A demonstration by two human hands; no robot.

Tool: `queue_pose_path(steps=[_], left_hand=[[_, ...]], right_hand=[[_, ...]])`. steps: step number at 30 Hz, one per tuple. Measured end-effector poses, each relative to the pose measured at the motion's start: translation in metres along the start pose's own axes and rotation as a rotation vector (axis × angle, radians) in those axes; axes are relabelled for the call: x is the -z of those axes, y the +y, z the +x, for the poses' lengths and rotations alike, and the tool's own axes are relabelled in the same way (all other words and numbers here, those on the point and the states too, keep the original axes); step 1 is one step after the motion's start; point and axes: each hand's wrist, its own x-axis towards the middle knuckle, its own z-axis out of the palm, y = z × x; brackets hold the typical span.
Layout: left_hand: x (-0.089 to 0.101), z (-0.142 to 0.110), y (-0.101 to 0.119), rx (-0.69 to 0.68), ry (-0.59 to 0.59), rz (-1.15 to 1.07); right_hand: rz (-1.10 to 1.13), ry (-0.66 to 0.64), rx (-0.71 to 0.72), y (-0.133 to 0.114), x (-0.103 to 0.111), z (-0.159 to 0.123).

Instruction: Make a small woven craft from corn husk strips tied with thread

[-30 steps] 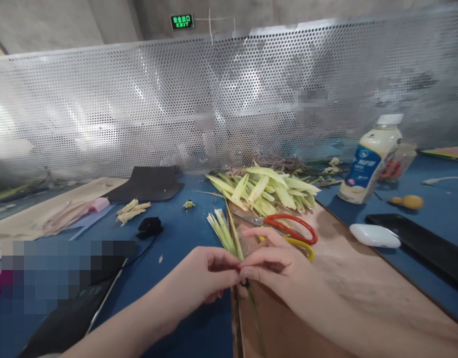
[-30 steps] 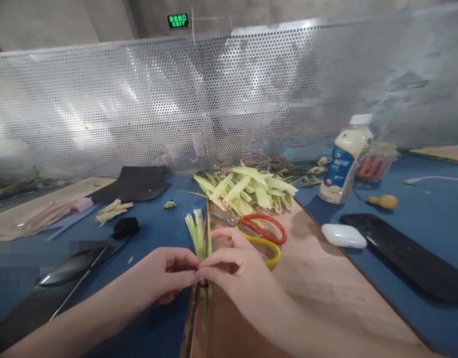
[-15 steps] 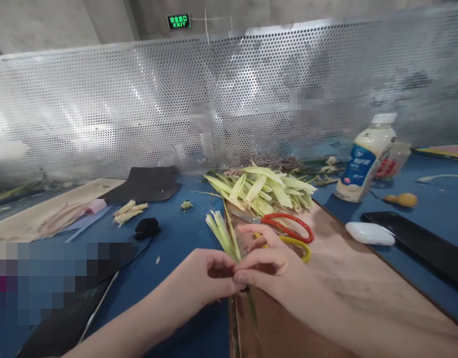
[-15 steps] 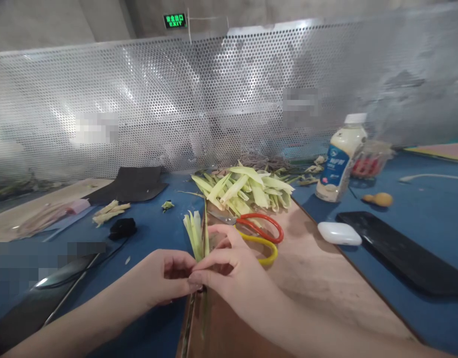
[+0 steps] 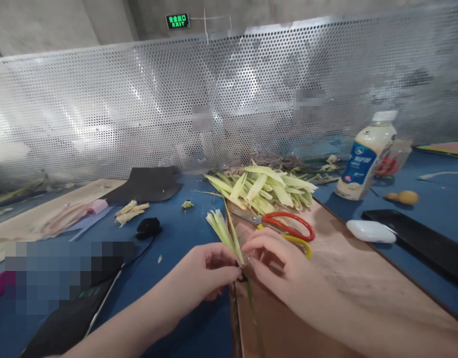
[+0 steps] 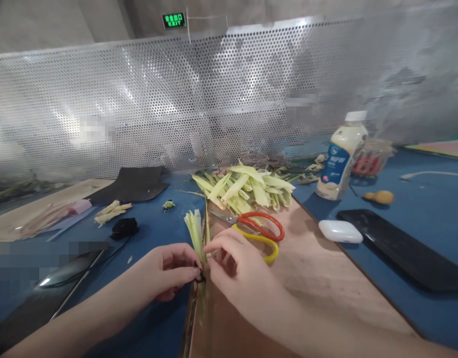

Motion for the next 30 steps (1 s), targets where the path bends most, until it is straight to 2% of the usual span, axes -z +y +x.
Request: queue_pose_path(steps=[4,11,15,18,21,24,27,30], left_hand=[[-0.0004,-0.0009,0.0007,0.013,0.018,0.003],[0.001,0.0033,-0.0038,0.033,0.047,-0.022],[-0.0008,0.0015,0.0016,0.053,0.048,-0.034],[-0.0013,0.0015,0.0019,0.057,0.045,-0.053],[-0.0004,0.0042,-0.0026,0.064,0.042,-0.063],[0.0007,0.0065,-0.0066,0.053,0.035,-0.09],[0.0005,0.005,-0.0049,0.034,0.025,-0.06],[-0.0006,0.0019,-0.0001,0.051,0.027,-0.039]], right_hand=[[-0.092,-0.008,0.172,-0.0003,-0.0002,-0.0038],[-0.335,-0.041,0.328,0.0053,0.0018,-0.0028],[-0.541,-0.001,0.532,0.0023,0.0053,-0.0013],[-0.707,-0.03,0.644,0.0004,0.0071,-0.0021],[-0.779,-0.048,0.667,0.0008,0.0068,-0.0019],[-0.767,-0.008,0.662,0.0016,0.0051,-0.0004],[-0.721,0.047,0.631,0.0007,0.0035,0.0002],[-0.682,0.044,0.572,-0.0006,0.0023,-0.0005]])
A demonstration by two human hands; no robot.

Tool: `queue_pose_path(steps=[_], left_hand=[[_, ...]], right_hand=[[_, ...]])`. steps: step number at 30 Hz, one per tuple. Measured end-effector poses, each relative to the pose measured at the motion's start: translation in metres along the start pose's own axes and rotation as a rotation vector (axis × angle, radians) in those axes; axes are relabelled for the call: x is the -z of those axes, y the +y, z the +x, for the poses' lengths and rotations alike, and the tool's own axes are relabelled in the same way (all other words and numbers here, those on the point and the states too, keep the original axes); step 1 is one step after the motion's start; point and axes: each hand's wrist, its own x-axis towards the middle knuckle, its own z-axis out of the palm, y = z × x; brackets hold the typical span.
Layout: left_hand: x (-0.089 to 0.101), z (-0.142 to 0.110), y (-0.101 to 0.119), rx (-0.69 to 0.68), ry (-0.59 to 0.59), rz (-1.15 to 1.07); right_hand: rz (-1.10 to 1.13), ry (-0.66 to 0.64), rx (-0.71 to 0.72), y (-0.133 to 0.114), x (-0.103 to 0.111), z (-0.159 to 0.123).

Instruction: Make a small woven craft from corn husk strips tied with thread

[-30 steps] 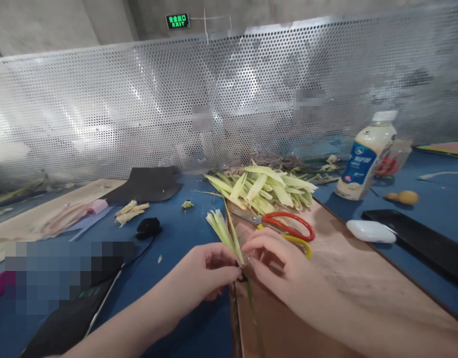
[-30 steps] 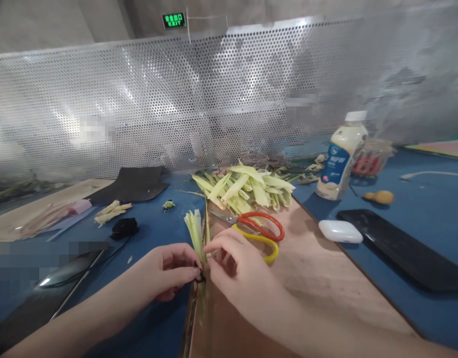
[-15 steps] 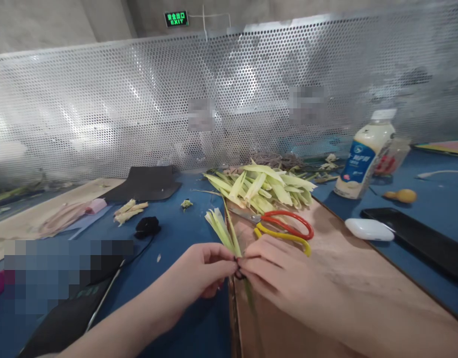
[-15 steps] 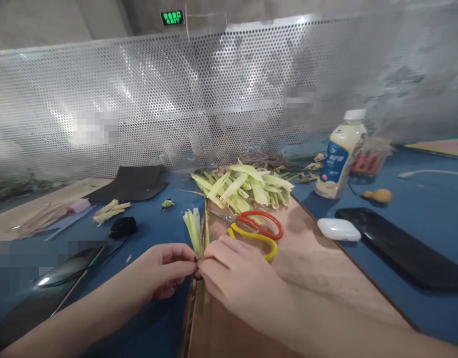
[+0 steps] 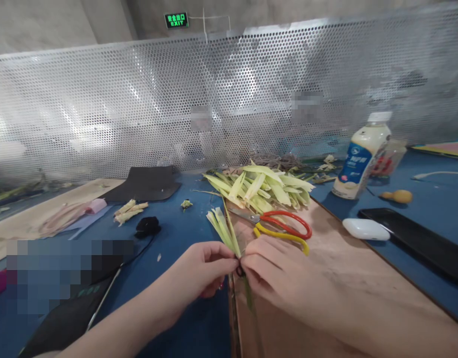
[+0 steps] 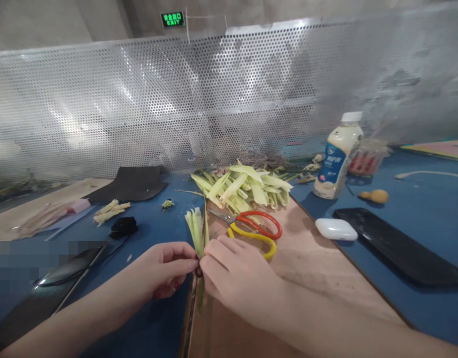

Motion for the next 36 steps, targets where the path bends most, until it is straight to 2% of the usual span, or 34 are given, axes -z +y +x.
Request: queue_pose_path(steps=[5,11,14,18,24,31,34,36], left_hand=[[-0.001,-0.001,0.002,0.008,0.002,0.011],[0.001,0.0,-0.003,-0.012,0.008,0.023],[0.001,-0.001,-0.002,-0.012,0.002,0.003],[0.002,-0.001,0.0,-0.002,-0.004,-0.037],[0.002,0.001,-0.002,0.016,0.006,-0.08],[0.002,0.003,-0.007,0.014,0.028,-0.077],[0.003,0.006,-0.009,0.013,0.025,-0.012],[0.004,0.006,-0.008,-0.036,0.056,0.076]], right_hand=[[0.151,-0.009,-0.15,0.0,-0.001,-0.001],[0.374,-0.105,-0.308,0.0,-0.001,-0.001],[0.368,-0.108,-0.297,-0.001,-0.001,-0.002],[0.262,-0.06,-0.206,-0.002,-0.001,-0.003],[0.089,-0.058,-0.07,-0.003,0.003,-0.004],[0.115,-0.033,-0.125,-0.003,0.0,0.0],[0.178,-0.033,-0.211,-0.001,-0.003,-0.001],[0.232,-0.039,-0.302,0.0,-0.005,-0.003]])
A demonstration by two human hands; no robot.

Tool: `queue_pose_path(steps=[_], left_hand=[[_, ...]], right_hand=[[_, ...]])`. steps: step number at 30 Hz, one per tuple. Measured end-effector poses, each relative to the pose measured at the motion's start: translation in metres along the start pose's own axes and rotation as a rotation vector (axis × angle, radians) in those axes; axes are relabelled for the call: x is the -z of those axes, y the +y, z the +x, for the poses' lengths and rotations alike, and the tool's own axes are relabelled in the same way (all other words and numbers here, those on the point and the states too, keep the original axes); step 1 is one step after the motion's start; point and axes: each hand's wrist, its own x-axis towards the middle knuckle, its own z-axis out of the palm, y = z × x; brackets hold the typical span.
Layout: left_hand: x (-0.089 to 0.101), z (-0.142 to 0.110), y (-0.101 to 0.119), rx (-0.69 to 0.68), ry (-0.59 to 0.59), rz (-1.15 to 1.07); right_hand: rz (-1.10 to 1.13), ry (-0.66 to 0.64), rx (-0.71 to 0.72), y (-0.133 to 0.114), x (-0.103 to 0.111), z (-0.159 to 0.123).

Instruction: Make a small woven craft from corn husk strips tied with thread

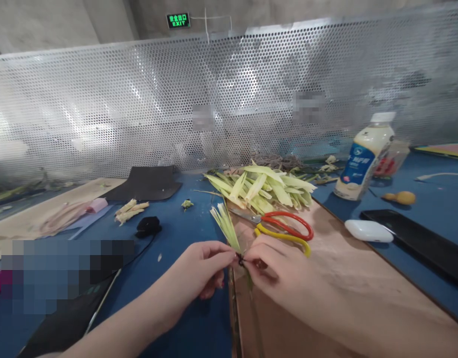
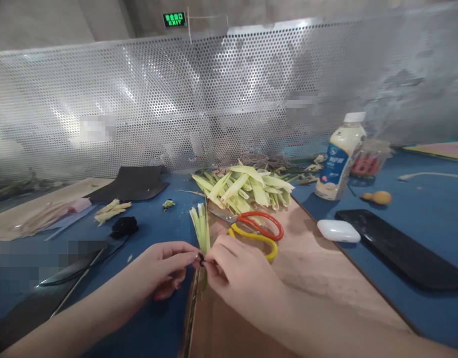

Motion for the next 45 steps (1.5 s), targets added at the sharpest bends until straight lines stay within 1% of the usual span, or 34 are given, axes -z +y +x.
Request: queue_pose_path(steps=[1,3,5,6,8,11,14,18,27,30,38,42,45], left_hand=[[0.0,-0.001,0.001,-0.054,0.046,0.063],[-0.001,-0.004,0.003,-0.213,0.185,0.231],[-0.003,-0.009,0.004,-0.358,0.29,0.407],[-0.003,-0.01,0.005,-0.411,0.306,0.476],[-0.004,-0.012,0.004,-0.486,0.298,0.56],[-0.003,-0.01,0.002,-0.533,0.283,0.613],[-0.002,-0.008,0.0,-0.529,0.282,0.631],[-0.003,-0.007,0.0,-0.484,0.264,0.594],[-0.006,-0.01,0.005,-0.396,0.273,0.506],[-0.006,-0.008,0.005,-0.343,0.252,0.469],[-0.002,-0.001,0.002,-0.21,0.152,0.321],[-0.001,0.001,0.0,-0.202,0.11,0.27],[0.0,0.002,0.0,-0.203,0.104,0.278]], right_hand=[[0.03,-0.002,-0.044,0.001,-0.001,0.0],[0.081,-0.004,-0.112,0.002,-0.001,-0.001],[0.113,-0.005,-0.143,0.002,-0.002,0.0],[0.119,-0.007,-0.149,0.002,-0.002,0.0],[0.125,-0.006,-0.157,0.001,-0.002,0.001],[0.155,0.004,-0.171,0.0,-0.002,0.001],[0.192,0.026,-0.174,0.0,-0.004,0.0],[0.22,0.034,-0.161,0.001,-0.004,-0.001],[0.2,0.016,-0.174,-0.002,0.001,0.002],[0.197,0.0,-0.178,-0.002,0.0,0.002],[0.22,-0.033,-0.193,-0.001,-0.002,0.002],[0.212,-0.043,-0.185,-0.001,-0.002,0.002],[0.231,-0.063,-0.21,-0.002,0.0,0.003]])
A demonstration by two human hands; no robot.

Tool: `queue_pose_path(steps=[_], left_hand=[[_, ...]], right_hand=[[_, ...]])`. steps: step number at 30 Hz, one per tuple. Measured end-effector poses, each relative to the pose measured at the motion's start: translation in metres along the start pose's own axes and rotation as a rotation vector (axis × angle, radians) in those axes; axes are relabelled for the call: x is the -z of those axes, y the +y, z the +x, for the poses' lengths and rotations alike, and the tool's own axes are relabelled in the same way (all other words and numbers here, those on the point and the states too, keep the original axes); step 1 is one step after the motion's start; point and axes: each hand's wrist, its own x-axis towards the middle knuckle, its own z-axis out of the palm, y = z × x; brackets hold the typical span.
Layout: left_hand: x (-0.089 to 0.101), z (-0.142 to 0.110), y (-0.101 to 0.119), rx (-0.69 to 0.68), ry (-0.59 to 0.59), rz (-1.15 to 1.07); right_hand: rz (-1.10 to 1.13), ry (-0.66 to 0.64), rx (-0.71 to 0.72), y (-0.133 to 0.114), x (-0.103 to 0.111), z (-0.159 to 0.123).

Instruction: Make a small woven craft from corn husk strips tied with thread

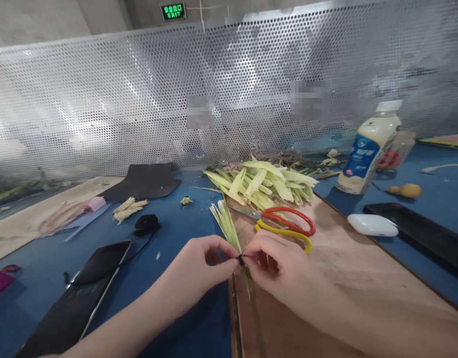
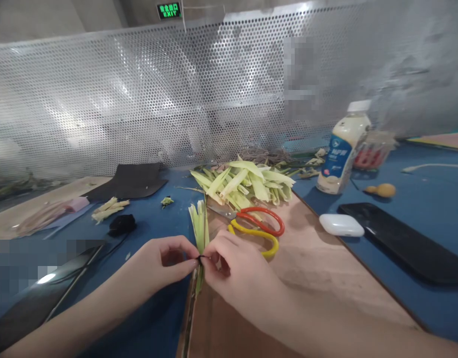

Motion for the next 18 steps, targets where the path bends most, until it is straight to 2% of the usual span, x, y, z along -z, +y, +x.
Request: queue_pose_path(steps=[10,18], left_hand=[[0.0016,-0.0032,0.002,-0.054,-0.008,0.127],[0.0014,-0.0087,0.0091,-0.168,0.025,0.269]], right_hand=[[0.206,-0.171,-0.217,-0.0008,0.0058,0.0066],[0.294,-0.213,-0.311,0.0012,0.0066,0.0066]])
